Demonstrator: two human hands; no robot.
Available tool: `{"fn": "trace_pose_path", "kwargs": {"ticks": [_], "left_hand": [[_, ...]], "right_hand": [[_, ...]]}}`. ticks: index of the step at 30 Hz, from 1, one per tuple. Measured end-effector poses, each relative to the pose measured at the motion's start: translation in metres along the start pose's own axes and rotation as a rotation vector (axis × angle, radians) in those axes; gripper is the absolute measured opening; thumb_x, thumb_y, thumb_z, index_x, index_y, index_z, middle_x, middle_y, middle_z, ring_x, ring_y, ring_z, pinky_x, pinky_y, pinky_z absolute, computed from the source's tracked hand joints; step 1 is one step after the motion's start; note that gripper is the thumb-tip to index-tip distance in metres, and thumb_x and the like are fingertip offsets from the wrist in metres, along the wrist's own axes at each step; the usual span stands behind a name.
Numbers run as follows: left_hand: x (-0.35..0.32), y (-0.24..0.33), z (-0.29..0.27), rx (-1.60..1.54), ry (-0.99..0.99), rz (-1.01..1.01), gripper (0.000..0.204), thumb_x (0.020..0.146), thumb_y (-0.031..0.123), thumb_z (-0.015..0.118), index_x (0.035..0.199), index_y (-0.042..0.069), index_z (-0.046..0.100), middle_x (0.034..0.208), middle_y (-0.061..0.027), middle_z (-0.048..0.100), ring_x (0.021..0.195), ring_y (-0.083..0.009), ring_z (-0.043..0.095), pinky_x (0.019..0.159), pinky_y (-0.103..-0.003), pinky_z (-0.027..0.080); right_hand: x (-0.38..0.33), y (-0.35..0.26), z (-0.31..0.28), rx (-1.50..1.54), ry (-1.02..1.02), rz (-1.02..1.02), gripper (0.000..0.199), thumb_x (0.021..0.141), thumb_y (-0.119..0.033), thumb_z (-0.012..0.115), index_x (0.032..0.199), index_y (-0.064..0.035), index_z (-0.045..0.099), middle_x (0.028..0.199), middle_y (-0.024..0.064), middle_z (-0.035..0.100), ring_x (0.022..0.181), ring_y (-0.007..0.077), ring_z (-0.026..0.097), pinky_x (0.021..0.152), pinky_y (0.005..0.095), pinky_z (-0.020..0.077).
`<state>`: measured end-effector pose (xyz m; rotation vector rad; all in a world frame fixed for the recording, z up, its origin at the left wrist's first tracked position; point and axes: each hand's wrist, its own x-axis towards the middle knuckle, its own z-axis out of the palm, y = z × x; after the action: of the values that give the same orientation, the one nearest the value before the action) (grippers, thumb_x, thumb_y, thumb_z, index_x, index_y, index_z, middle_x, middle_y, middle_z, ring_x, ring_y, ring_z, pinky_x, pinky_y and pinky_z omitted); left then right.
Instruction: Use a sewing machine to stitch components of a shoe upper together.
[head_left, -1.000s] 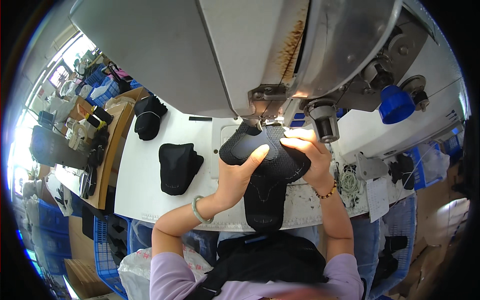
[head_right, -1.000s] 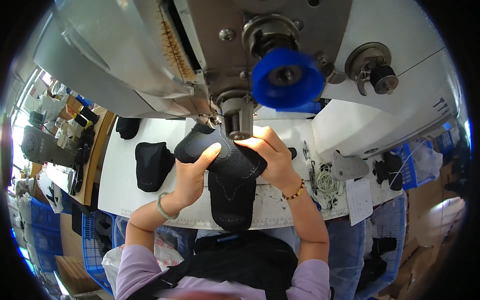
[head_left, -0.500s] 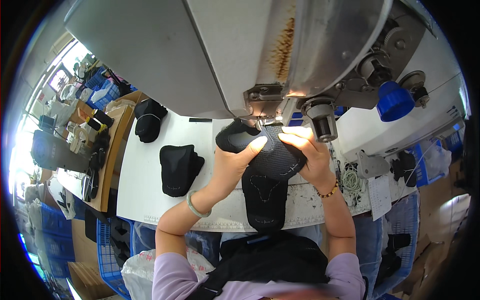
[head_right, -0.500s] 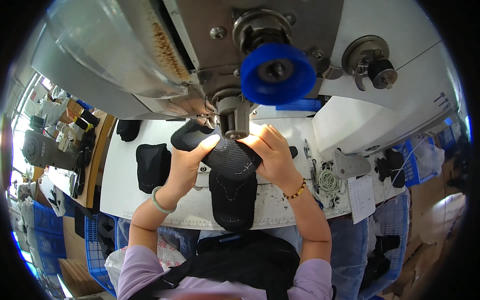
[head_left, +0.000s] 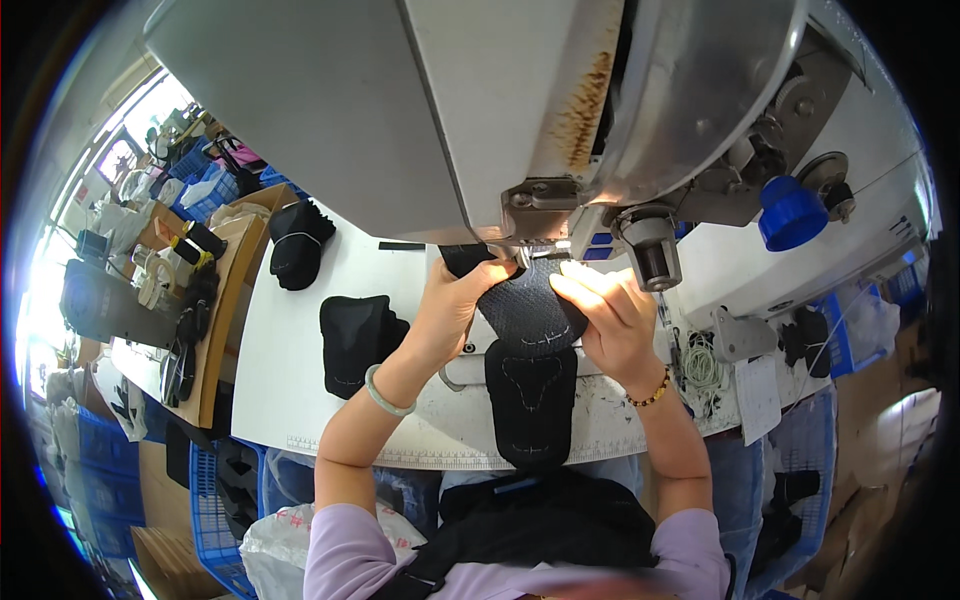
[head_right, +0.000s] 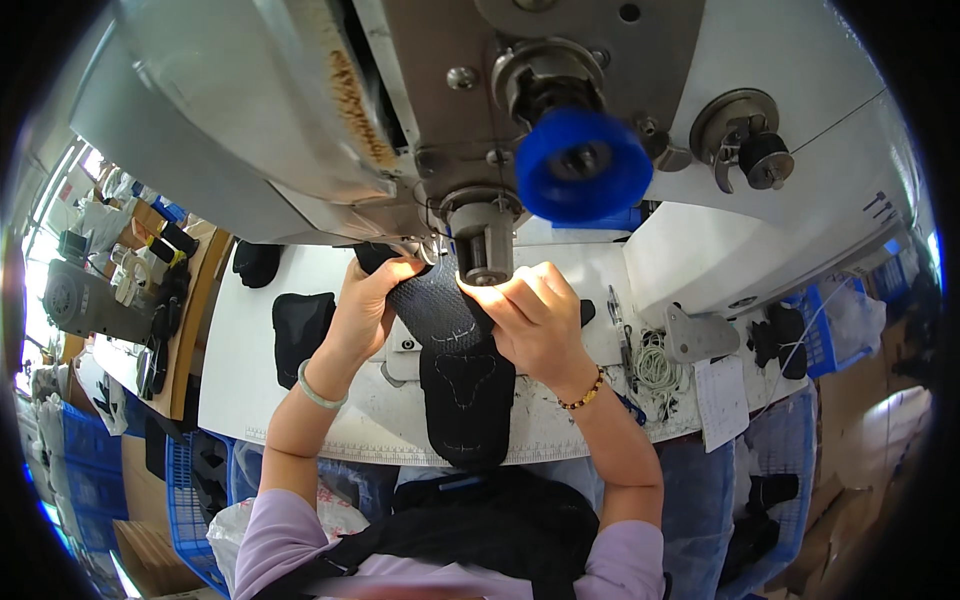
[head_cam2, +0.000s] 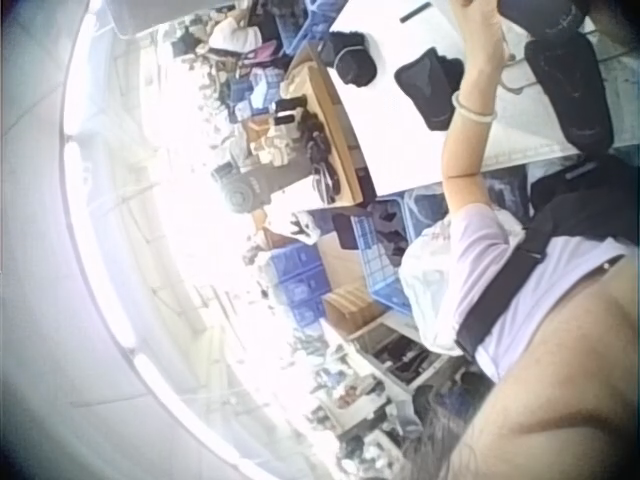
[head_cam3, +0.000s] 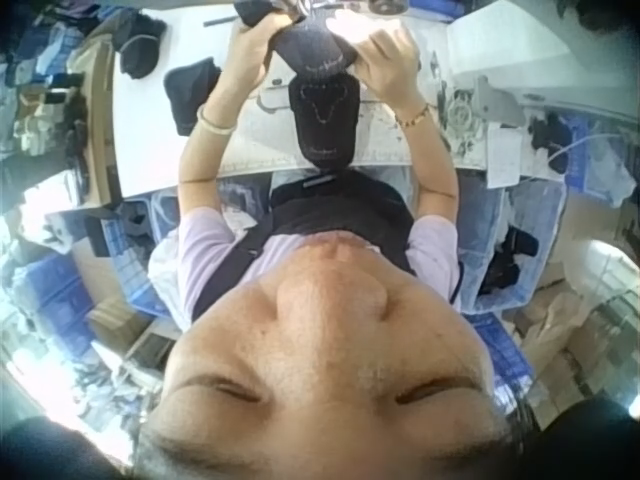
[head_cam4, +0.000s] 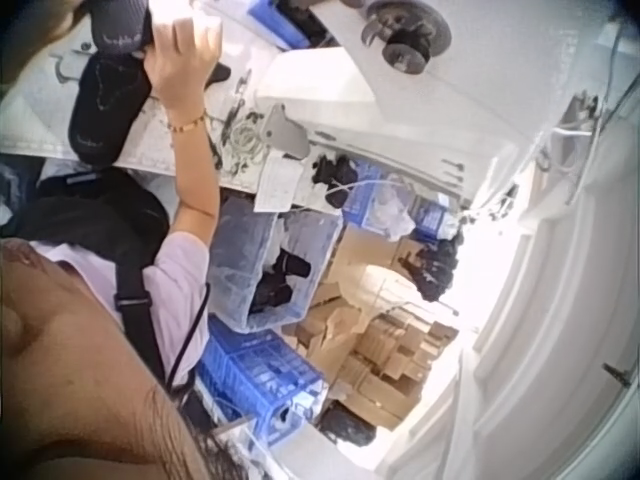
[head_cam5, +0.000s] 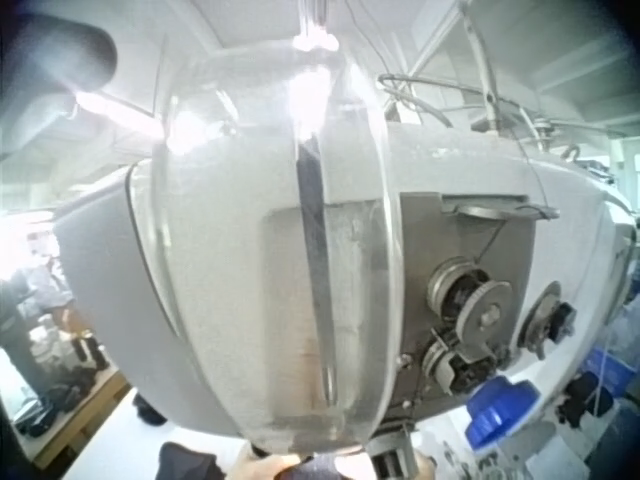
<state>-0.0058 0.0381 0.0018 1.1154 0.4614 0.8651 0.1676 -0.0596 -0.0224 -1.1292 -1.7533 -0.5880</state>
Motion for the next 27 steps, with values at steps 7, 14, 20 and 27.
{"fn": "trace_pose_path", "kwargs": {"ticks": [7,14,20,27], "left_hand": [[0.006,-0.001,-0.006,-0.030,-0.048,0.006,0.016,0.089,0.003,0.056,0.101,-0.003,0.064,0.094,-0.0045,0.064,0.088,-0.0104,0.058,0.081,-0.025,0.045],[0.003,0.000,-0.006,-0.030,-0.016,-0.011,0.016,0.090,0.007,0.057,0.097,-0.005,0.065,0.093,-0.0058,0.065,0.086,-0.0104,0.058,0.080,-0.025,0.045],[0.001,0.002,-0.001,-0.180,0.062,0.005,0.020,0.090,0.012,0.060,0.106,-0.001,0.059,0.097,-0.0064,0.063,0.088,-0.0125,0.060,0.079,-0.024,0.049],[0.003,-0.010,-0.012,-0.114,0.158,0.037,0.017,0.090,0.012,0.060,0.102,0.000,0.060,0.095,-0.0069,0.065,0.087,-0.0136,0.062,0.079,-0.025,0.050]], "right_hand": [[0.000,0.001,0.001,-0.011,0.000,-0.031,0.038,0.066,0.001,0.063,0.102,-0.0075,0.067,0.090,0.0034,0.056,0.066,0.0194,0.053,0.061,0.0300,0.0411],[-0.001,0.001,0.007,0.120,0.076,0.007,0.042,0.065,0.005,0.064,0.105,-0.0085,0.065,0.083,0.0020,0.055,0.065,0.0207,0.053,0.059,0.0308,0.0432],[-0.007,-0.003,0.001,0.124,0.033,0.071,0.026,0.075,0.009,0.060,0.100,-0.0002,0.059,0.103,0.0154,0.063,0.093,0.0306,0.063,0.081,0.0362,0.0513],[-0.008,-0.003,0.007,0.192,0.067,0.092,0.022,0.080,0.009,0.058,0.100,0.0008,0.058,0.101,0.0155,0.063,0.091,0.0302,0.062,0.081,0.0352,0.0503]]}}
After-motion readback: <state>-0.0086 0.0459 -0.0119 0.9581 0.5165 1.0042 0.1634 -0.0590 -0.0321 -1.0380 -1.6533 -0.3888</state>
